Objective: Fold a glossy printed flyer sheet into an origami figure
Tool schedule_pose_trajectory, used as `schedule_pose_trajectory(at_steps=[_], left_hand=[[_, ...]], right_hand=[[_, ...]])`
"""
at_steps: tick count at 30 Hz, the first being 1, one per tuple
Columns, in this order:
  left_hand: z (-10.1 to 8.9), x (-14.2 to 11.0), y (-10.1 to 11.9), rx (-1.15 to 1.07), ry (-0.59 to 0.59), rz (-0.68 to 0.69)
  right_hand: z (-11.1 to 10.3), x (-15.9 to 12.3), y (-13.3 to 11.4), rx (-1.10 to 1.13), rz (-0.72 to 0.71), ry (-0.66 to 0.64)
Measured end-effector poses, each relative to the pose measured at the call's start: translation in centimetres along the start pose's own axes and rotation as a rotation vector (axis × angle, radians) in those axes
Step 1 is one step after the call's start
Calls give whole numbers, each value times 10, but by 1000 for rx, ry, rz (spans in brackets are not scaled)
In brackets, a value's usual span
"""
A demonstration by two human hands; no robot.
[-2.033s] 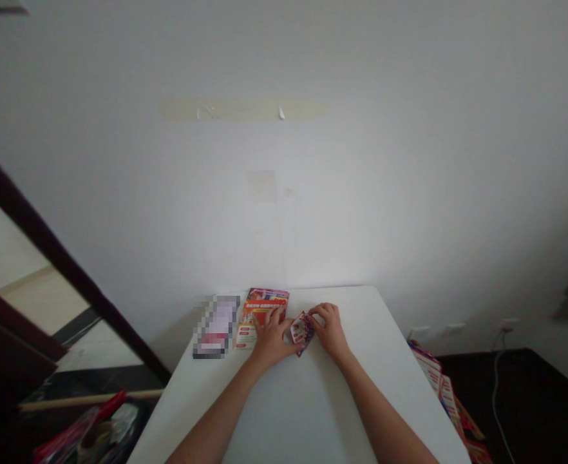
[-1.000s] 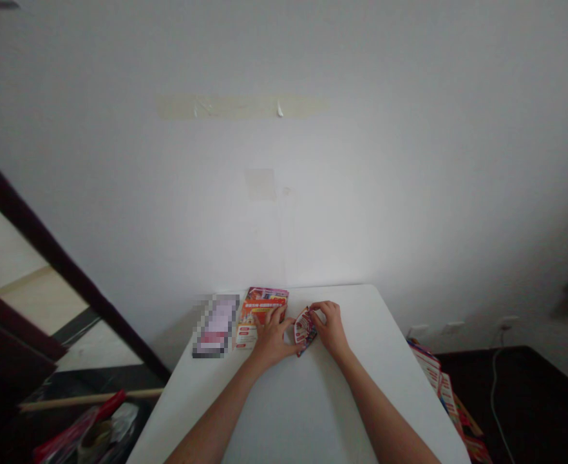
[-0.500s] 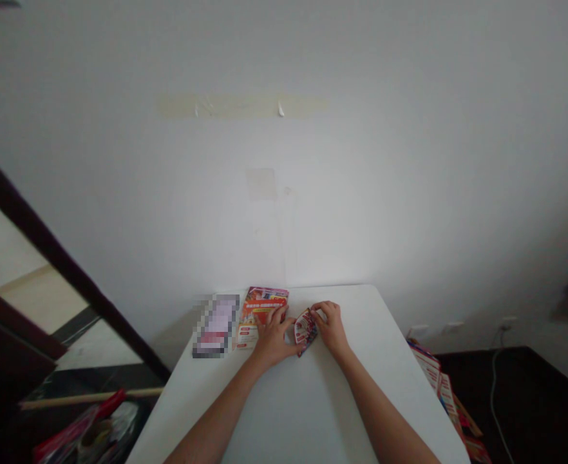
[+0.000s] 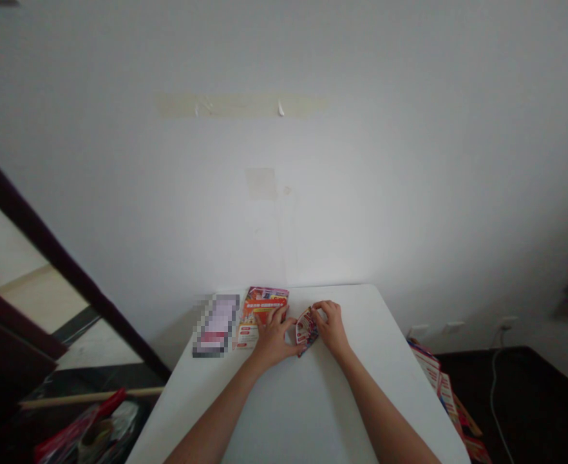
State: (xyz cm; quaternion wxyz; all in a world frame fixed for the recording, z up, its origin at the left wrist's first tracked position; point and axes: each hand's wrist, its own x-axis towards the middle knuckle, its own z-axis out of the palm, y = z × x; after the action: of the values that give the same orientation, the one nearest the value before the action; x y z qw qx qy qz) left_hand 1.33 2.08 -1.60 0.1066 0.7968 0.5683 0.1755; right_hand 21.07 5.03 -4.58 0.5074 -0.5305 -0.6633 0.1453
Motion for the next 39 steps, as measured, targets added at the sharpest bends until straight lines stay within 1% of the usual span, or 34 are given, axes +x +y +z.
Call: schedule_pose_trajectory(at_steps=[13,18,22,29,35,39], left_hand=[[-1,-1,2,-8,0,-10],[-1,0,2,-12,-23,-22],[-1,0,2,-9,-8,-11],[-4,-1,4,-3,-24,-22],[-2,-1,3,-15,-2,-12],[-3,-1,4,-12,-8,-20]], right_hand=[[-1,2,3,22,-2,25],[-2,3,4,16,6,16],[-1,3,4,23,9,34],[-2,3,3,1,16,52],[-1,3,3,-18,12,32],[-1,3,3,-19,0,39]])
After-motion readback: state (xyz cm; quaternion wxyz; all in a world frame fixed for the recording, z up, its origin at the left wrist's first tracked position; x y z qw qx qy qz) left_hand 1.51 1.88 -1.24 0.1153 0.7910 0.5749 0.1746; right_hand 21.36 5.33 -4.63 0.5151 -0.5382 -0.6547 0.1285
